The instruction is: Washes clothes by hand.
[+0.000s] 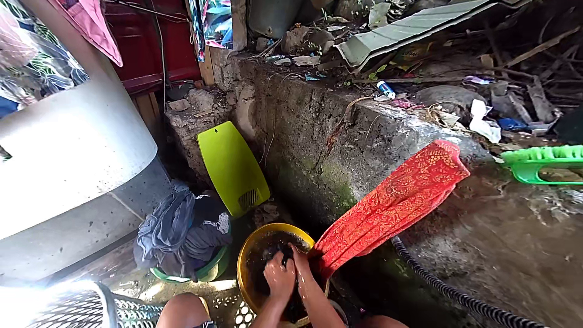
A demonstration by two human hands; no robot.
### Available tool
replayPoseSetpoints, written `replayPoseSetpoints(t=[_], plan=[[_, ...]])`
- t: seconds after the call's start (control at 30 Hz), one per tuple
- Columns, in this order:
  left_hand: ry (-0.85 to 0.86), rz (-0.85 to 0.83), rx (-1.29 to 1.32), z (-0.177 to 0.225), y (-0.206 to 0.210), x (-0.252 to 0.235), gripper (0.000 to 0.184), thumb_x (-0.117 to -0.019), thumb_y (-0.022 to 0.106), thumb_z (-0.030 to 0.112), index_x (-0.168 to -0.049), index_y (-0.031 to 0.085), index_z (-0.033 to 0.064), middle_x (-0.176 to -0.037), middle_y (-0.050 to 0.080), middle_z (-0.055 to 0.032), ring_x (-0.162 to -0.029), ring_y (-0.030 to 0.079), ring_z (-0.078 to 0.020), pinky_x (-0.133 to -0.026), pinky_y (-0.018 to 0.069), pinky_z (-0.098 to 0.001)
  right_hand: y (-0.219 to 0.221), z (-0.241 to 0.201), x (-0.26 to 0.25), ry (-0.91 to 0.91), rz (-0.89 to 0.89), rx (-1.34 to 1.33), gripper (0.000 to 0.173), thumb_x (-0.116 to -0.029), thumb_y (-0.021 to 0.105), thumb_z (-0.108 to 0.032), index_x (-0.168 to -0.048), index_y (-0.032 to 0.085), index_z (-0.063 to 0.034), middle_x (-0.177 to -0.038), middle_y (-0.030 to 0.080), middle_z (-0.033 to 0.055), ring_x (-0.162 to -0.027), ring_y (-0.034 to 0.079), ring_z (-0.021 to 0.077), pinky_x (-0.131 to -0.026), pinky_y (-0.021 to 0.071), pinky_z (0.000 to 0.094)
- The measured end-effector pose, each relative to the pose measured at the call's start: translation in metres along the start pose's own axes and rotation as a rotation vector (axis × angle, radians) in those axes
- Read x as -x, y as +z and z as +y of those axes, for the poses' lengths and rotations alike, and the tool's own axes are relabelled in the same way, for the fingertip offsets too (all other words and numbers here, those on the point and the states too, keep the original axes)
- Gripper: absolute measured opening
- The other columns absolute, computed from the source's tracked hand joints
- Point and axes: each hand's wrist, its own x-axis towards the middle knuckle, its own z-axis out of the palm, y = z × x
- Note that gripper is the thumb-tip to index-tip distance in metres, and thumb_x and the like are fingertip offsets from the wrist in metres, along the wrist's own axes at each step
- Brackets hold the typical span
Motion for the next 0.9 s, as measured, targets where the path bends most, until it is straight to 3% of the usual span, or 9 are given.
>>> replayPoseSetpoints(t=[0.1,0.17,0.23,0.27,0.37,0.5,0.6,0.73,0.9], plan=[[-0.122,-0.085,-0.07,-0.006,-0.024,-0.062,0.034,-0.1036,0.057,0.025,-0.125,0.069,0.0005,-0.12,0.069,-0.0275,-0.115,0.065,-0.0455,-0.097,0.0489,-0.0652,-0.007,-0.028,0.02,-0.117,-0.111,0.159,0.036,-0.1092,0.05,-0.023,-0.118,0.066,0.0085,-0.122,0.065,0.0242,-0.117,0.059,0.0279,-0.103,0.0443,0.0451],[-0.066,-0.092,-0.18,-0.006,-0.039,-0.084,0.038,-0.1013,0.062,0.025,-0.133,0.065,0.0036,-0.138,0.06,-0.0233,-0.123,0.062,-0.0419,-0.098,0.0523,-0.0599,-0.023,-0.035,0.017,-0.314,-0.126,0.66,0.037,-0.1059,0.056,-0.033,-0.123,0.069,-0.003,-0.125,0.066,0.0214,-0.116,0.062,0.0335,-0.099,0.0483,0.0512],[-0.039,-0.14,-0.342,-0.003,-0.059,-0.088,0.051,-0.0938,0.067,0.018,-0.142,0.056,0.0095,-0.154,0.044,-0.0203,-0.137,0.049,-0.0414,-0.099,0.0533,-0.057,-0.031,-0.038,0.018,-0.262,-0.209,1.186,0.069,-0.0986,0.063,-0.05,-0.158,0.041,-0.023,-0.164,0.029,0.0238,-0.144,0.04,0.0468,-0.107,0.0436,0.0619],[-0.018,-0.17,-0.437,-0.002,-0.065,-0.085,0.057,-0.0901,0.069,0.015,-0.145,0.053,0.0129,-0.156,0.042,-0.0185,-0.141,0.044,-0.0415,-0.099,0.0523,-0.0574,-0.03,-0.032,0.018,-0.202,-0.277,1.312,0.085,-0.0938,0.07,-0.05,-0.163,0.027,-0.0251,-0.166,0.018,0.0281,-0.148,0.03,0.052,-0.109,0.0395,0.0669],[0.091,-0.376,-0.682,-0.011,-0.062,-0.064,0.063,-0.0914,0.067,0.014,-0.152,0.049,0.0185,-0.168,0.029,-0.0138,-0.155,0.022,-0.0433,-0.114,0.0344,-0.0649,-0.023,0.013,0.012,-0.039,-0.481,1.511,0.084,-0.09,0.076,-0.043,-0.159,0.038,-0.0131,-0.159,0.036,0.0274,-0.148,0.028,0.0517,-0.105,0.04,0.0708],[0.122,-0.669,-0.896,-0.048,-0.024,-0.047,0.061,-0.1023,0.058,0.046,-0.158,0.043,0.025,-0.173,0.014,-0.0126,-0.159,0.003,-0.0442,-0.12,0.0069,-0.0735,-0.018,0.055,0.0,0.152,-0.52,1.591,0.05,-0.098,0.063,-0.021,-0.143,0.055,-0.0008,-0.152,0.048,0.0252,-0.143,0.04,0.0468,-0.106,0.0414,0.0663],[0.036,-0.773,-0.91,-0.071,-0.001,-0.046,0.059,-0.1061,0.047,0.049,-0.152,0.051,0.0118,-0.17,0.025,-0.016,-0.159,0.006,-0.0423,-0.123,0.0033,-0.0707,-0.022,0.065,0.0,0.161,-0.484,1.576,0.041,-0.1047,0.049,-0.016,-0.14,0.057,0.003,-0.15,0.051,0.0262,-0.142,0.044,0.0447,-0.111,0.0377,0.0638],[-0.159,-0.958,-0.844,-0.069,0.0,-0.054,0.051,-0.1044,0.054,0.036,-0.134,0.061,-0.0048,-0.147,0.053,-0.0258,-0.14,0.048,-0.0415,-0.112,0.0389,-0.0628,-0.025,0.063,0.001,0.104,-0.42,1.504,0.04,-0.103,0.052,-0.016,-0.138,0.059,0.002,-0.147,0.053,0.0278,-0.138,0.048,0.0474,-0.109,0.0388,0.0672],[0.04,-0.846,-0.342,-0.072,-0.059,-0.064,0.067,-0.0924,0.075,0.015,-0.15,0.045,-0.003,-0.15,0.049,-0.029,-0.143,0.045,-0.0414,-0.119,0.0338,-0.0566,-0.021,-0.013,-0.006,-0.082,-0.297,0.864,0.045,-0.1053,0.054,-0.022,-0.142,0.054,0.0048,-0.143,0.055,0.0285,-0.137,0.051,0.0401,-0.114,0.0391,0.0577]])
